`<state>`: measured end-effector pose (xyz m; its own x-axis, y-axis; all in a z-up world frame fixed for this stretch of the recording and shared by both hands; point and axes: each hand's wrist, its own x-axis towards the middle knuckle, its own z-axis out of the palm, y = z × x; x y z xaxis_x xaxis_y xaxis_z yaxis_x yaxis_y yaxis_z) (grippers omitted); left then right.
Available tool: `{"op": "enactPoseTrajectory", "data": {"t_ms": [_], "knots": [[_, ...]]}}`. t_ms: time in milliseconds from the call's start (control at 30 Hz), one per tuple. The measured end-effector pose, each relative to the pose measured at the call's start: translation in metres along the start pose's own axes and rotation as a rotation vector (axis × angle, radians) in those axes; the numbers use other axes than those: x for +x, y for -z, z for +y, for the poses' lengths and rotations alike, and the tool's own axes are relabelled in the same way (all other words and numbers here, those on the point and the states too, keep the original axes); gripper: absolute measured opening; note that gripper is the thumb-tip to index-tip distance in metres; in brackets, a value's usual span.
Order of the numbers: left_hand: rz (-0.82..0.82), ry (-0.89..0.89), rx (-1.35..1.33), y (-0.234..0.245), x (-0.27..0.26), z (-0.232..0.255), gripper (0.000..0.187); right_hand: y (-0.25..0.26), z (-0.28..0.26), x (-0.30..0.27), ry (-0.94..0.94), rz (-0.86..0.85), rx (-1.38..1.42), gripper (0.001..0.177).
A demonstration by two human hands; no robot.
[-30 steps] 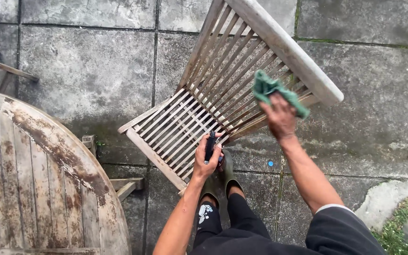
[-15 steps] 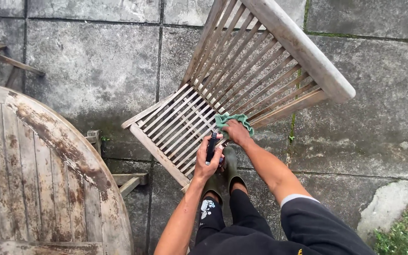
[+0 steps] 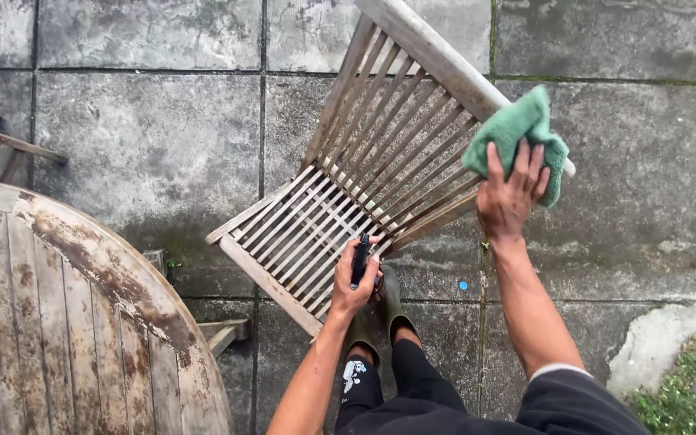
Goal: Spray a wooden chair with cleaner and wipe it down with a cloth.
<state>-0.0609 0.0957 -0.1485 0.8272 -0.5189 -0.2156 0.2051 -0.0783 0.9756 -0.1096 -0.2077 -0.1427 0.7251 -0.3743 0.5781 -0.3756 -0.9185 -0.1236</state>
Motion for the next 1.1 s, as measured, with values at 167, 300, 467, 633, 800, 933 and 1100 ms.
{"op": "enactPoseTrajectory", "data": {"t_ms": [167,300,467,633,800,933,1100], "knots": [[0.017,-0.005,-0.006,0.003,0.003,0.004,0.029,-0.069,0.009,0.023,0.19,-0.034,-0.126,0.036],[0.041,-0.03,-0.047,0.004,0.009,0.003,0.029,-0.081,-0.026,0.098,0.266,-0.086,-0.054,0.036],[0.067,0.001,-0.071,0.007,0.02,0.016,0.029,-0.13,-0.066,0.163,0.391,-0.047,0.046,0.03],[0.114,0.053,-0.115,0.019,0.029,-0.006,0.031,-0.221,-0.103,0.145,0.494,-0.14,0.175,0.036],[0.19,0.025,-0.106,0.037,0.04,-0.016,0.029,-0.29,-0.142,0.065,0.525,-0.223,0.161,0.044],[0.25,0.015,-0.106,0.047,0.044,-0.032,0.03,-0.326,-0.169,-0.004,0.575,-0.563,0.197,0.05],[0.277,0.025,-0.147,0.053,0.036,-0.046,0.03,-0.38,-0.179,-0.074,0.642,-0.707,0.32,0.049]]}}
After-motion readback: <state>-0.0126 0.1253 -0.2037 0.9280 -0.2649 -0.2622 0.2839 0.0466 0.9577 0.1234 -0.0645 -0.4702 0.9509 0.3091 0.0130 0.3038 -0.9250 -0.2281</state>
